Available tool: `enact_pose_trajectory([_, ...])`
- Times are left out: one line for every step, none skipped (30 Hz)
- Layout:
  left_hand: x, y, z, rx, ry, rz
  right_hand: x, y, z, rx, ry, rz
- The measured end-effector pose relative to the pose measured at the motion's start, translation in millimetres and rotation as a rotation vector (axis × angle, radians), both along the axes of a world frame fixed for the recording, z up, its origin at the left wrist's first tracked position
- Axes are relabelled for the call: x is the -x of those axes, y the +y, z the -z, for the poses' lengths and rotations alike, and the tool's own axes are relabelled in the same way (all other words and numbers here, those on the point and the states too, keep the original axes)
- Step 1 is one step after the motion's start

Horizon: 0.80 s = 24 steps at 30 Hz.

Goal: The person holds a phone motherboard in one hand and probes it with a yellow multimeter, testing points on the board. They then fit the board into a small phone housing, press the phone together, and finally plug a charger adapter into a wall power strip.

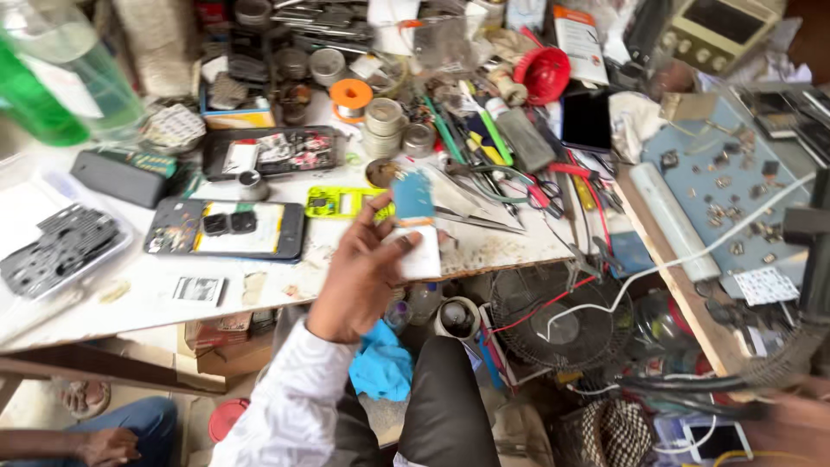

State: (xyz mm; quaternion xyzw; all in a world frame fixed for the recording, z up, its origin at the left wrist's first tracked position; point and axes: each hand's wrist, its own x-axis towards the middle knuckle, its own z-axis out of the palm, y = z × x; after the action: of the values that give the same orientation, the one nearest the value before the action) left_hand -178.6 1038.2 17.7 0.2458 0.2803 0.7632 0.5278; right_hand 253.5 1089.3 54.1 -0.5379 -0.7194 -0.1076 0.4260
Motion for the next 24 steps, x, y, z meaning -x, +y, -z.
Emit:
enact_pose_trajectory([-8,-7,-10,-0.022,-0.051,0.061,31,-6,3,0.052,-0.046,-0.161])
enact_pose_trajectory([-15,-15,-18,-0.017,-0.057,0.083,58,-18,6,0.117,-0.117,-0.354])
enact_pose_trajectory([-21,-27,-25,-0.011,-0.060,0.109,85,-29,8,0.174,-0.162,-0.552])
enact_pose_trajectory([-26,-37,-31,-0.004,-0.064,0.133,107,-35,11,0.051,-0.130,-0.714])
enact_pose_trajectory([-29,-49,-34,0.002,-0.108,0.143,127,-38,13,-0.044,-0.105,-0.857])
enact_pose_trajectory([-32,-59,-36,0.008,-0.154,0.153,144,-38,15,-0.139,-0.081,-1.001])
enact_pose_trajectory([-34,-68,-35,0.012,-0.200,0.160,157,-37,15,-0.135,-0.111,-1.024])
enact_pose_trajectory([-35,-76,-34,0.018,-0.199,0.154,167,-36,14,-0.134,-0.142,-1.048])
enact_pose_trajectory([-35,-81,-31,0.023,-0.198,0.147,176,-35,12,-0.131,-0.175,-1.072])
enact_pose_trajectory([-36,-86,-28,0.029,-0.198,0.141,181,-35,7,-0.123,-0.194,-1.082])
enact_pose_trajectory([-36,-89,-25,0.014,-0.200,0.138,187,-36,3,-0.114,-0.213,-1.090])
enact_pose_trajectory([-36,-91,-23,0.000,-0.202,0.137,191,-38,-3,-0.103,-0.231,-1.097])
enact_pose_trajectory([-36,-93,-20,-0.011,-0.206,0.138,196,-40,-8,-0.100,-0.236,-1.106])
enact_pose_trajectory([-36,-94,-18,-0.006,-0.194,0.124,202,-43,-13,-0.098,-0.242,-1.112])
enact_pose_trajectory([-37,-95,-16,-0.001,-0.182,0.113,205,-45,-17,-0.095,-0.247,-1.116])
enact_pose_trajectory([-38,-97,-15,0.002,-0.169,0.102,209,-47,-21,-0.096,-0.246,-1.125])
enact_pose_trajectory([-38,-98,-13,0.009,-0.172,0.097,211,-48,-24,-0.096,-0.244,-1.134])
enact_pose_trajectory([-39,-99,-11,0.016,-0.175,0.091,212,-49,-26,-0.095,-0.242,-1.142])
enact_pose_trajectory([-40,-99,-8,0.022,-0.177,0.085,211,-49,-28,-0.086,-0.228,-1.146])
enact_pose_trajectory([-41,-101,-6,0.029,-0.176,0.085,210,-49,-29,-0.076,-0.214,-1.150])
enact_pose_trajectory([-42,-102,-3,0.035,-0.175,0.086,209,-48,-29,-0.066,-0.199,-1.152])
enact_pose_trajectory([-44,-102,0,0.041,-0.174,0.086,209,-46,-30,-0.060,-0.174,-1.153])
enact_pose_trajectory([-46,-103,3,0.055,-0.179,0.094,209,-44,-31,-0.054,-0.149,-1.153])
enact_pose_trajectory([-48,-104,6,0.070,-0.185,0.103,210,-43,-31,-0.048,-0.123,-1.151])
